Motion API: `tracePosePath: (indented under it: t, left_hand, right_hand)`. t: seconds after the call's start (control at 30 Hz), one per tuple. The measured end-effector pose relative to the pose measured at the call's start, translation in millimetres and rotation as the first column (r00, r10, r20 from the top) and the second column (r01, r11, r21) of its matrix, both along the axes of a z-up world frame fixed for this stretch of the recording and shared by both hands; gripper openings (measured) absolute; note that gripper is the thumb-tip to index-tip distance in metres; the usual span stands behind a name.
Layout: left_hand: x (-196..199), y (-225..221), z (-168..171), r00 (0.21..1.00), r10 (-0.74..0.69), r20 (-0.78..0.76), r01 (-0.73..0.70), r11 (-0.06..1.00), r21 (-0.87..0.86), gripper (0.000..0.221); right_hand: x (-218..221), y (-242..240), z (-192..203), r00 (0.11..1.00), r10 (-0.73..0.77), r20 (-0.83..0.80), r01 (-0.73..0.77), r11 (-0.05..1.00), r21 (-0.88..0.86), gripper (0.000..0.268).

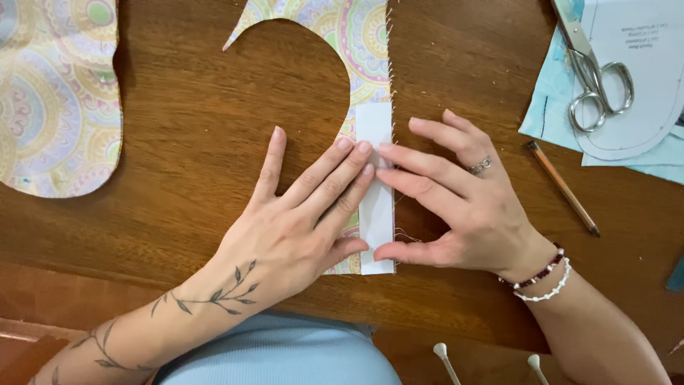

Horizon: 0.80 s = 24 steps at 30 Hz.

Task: Marking fabric with a ruler and pencil before cutting it into specific shapes with scissors.

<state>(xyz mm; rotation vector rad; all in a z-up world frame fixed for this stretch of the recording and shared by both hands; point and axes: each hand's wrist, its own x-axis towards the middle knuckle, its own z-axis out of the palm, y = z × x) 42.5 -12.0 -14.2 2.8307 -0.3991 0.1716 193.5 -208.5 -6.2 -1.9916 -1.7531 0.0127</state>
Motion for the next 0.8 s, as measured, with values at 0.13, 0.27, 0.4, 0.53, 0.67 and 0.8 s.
tracePosePath:
  t: [0.13, 0.27, 0.4, 0.53, 0.67, 0.8]
  left_hand:
    - [-0.5, -0.4, -1.0, 1.000, 0.003, -0.001, -0.003, 1.000, -0.004, 0.071]
    - [-0.2, 0.0, -1.2, 1.000, -0.005, -0.008, 0.005, 1.000, 0.003, 0.073]
    - [-0.2, -0.1, -1.1, 1.000, 0.002, -0.007, -0.002, 1.000, 0.021, 0.073]
    - [-0.5, 0.0, -1.4, 1.000, 0.005, -0.012, -0.005, 1.000, 0.018, 0.073]
    - [-0.5, -0.1, -1.5, 1.000, -0.003, -0.008, 0.003, 1.000, 0.010, 0.072]
    - [-0.4, 0.1, 0.4, 1.000, -0.003, -0.006, 0.003, 1.000, 0.021, 0.072]
  right_hand:
    - [1.4, -0.6, 0.2, 1.000, 0.014, -0.010, -0.014, 1.000, -0.026, 0.075]
    - [2.7, -0.8, 0.5, 1.000, 0.011, -0.020, -0.012, 0.999, -0.045, 0.071]
    - [2.4, -0.1, 2.1, 0.999, 0.001, -0.043, -0.003, 0.999, -0.051, 0.072]
    - [2.9, -2.7, -0.2, 0.998, -0.021, -0.065, 0.016, 0.997, -0.076, 0.078]
    - [2.6, -3.5, -0.8, 0.997, -0.022, -0.079, 0.016, 0.997, -0.082, 0.080]
    - [2.3, -3.1, 0.2, 0.996, -0.018, -0.088, 0.010, 0.996, -0.087, 0.079]
